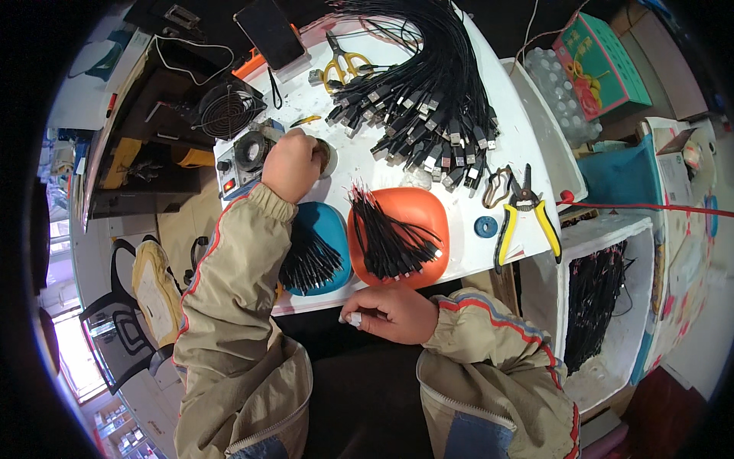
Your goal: The person repeatedly picks black cables from trays, inserts a small white connector into the cable end, and places the assembled unit into a different tray. The process is repeated for multiple cables throughout the clip.
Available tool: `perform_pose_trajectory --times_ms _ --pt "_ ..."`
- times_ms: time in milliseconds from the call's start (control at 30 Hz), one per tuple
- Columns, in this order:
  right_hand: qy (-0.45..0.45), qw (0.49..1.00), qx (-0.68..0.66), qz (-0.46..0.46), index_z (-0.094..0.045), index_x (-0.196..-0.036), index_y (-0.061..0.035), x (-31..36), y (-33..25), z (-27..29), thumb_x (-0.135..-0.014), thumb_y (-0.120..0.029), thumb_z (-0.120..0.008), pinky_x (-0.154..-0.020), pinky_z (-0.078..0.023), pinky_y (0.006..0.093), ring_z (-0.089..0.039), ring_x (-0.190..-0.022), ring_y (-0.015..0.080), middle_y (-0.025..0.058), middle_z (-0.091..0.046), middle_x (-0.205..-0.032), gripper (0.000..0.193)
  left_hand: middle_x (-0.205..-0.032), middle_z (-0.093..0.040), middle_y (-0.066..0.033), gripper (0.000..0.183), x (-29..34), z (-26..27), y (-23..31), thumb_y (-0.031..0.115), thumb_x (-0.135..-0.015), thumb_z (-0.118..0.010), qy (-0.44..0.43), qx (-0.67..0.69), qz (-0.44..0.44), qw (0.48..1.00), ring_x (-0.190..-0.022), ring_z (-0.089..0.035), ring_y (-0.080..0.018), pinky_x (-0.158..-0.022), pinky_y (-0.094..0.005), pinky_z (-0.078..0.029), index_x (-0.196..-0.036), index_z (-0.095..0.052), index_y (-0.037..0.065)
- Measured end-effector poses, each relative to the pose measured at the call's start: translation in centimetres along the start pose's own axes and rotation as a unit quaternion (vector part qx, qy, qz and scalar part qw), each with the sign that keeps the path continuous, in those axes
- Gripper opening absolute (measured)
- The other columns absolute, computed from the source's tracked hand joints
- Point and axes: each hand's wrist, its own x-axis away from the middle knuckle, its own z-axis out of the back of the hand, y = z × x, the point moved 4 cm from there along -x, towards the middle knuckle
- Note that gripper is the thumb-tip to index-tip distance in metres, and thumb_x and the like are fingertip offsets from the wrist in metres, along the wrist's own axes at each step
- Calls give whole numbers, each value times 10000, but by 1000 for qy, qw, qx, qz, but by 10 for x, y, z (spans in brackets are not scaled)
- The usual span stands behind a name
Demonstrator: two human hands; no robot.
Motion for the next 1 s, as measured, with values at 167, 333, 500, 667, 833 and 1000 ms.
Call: perform_pose_trajectory --times_ms 167,333,500,667,833,1000 --pt "-7 1000 21 -22 -624 -998 -51 7 4 -5 -907 -96 -580 -634 -459 274 -575 -689 146 60 -628 -872 111 -824 -597 -197 110 10 15 -4 62 -724 -665 15 27 6 1000 -772 -607 -386 -703 -448 -498 -799 -664 -19" --pt "-32 995 95 -13 -627 -975 -60 10 8 -19 -872 -113 -595 -673 -481 333 -615 -722 223 80 -638 -856 121 -842 -580 -177 99 37 45 -10 43 -768 -665 41 68 1 997 -780 -597 -375 -673 -440 -477 -831 -613 -13" --pt "-58 989 135 -20 -619 -960 -63 15 7 -31 -854 -133 -593 -703 -483 393 -623 -784 308 113 -639 -864 130 -810 -584 -147 116 62 79 -29 -18 -745 -680 104 97 -24 990 -729 -597 -318 -636 -372 -467 -846 -624 -8" --pt "-73 984 157 -32 -608 -951 -57 13 8 -39 -851 -143 -599 -701 -480 400 -620 -795 312 124 -636 -870 133 -806 -598 -119 124 68 97 -62 -18 -729 -695 143 83 -31 986 -725 -612 -287 -640 -352 -479 -848 -662 -5" --pt "-83 979 181 -41 -623 -992 -68 10 10 -38 -873 -156 -597 -708 -494 358 -625 -789 278 96 -644 -914 150 -836 -600 -116 115 54 91 -90 30 -726 -705 109 44 3 993 -778 -613 -323 -685 -401 -485 -840 -690 33" --pt "-81 978 184 -57 -623 -998 -76 9 14 -34 -872 -155 -594 -735 -491 366 -627 -822 282 96 -646 -920 152 -820 -586 -115 95 39 85 -99 49 -729 -709 96 10 -9 995 -785 -610 -325 -680 -413 -482 -822 -691 40"
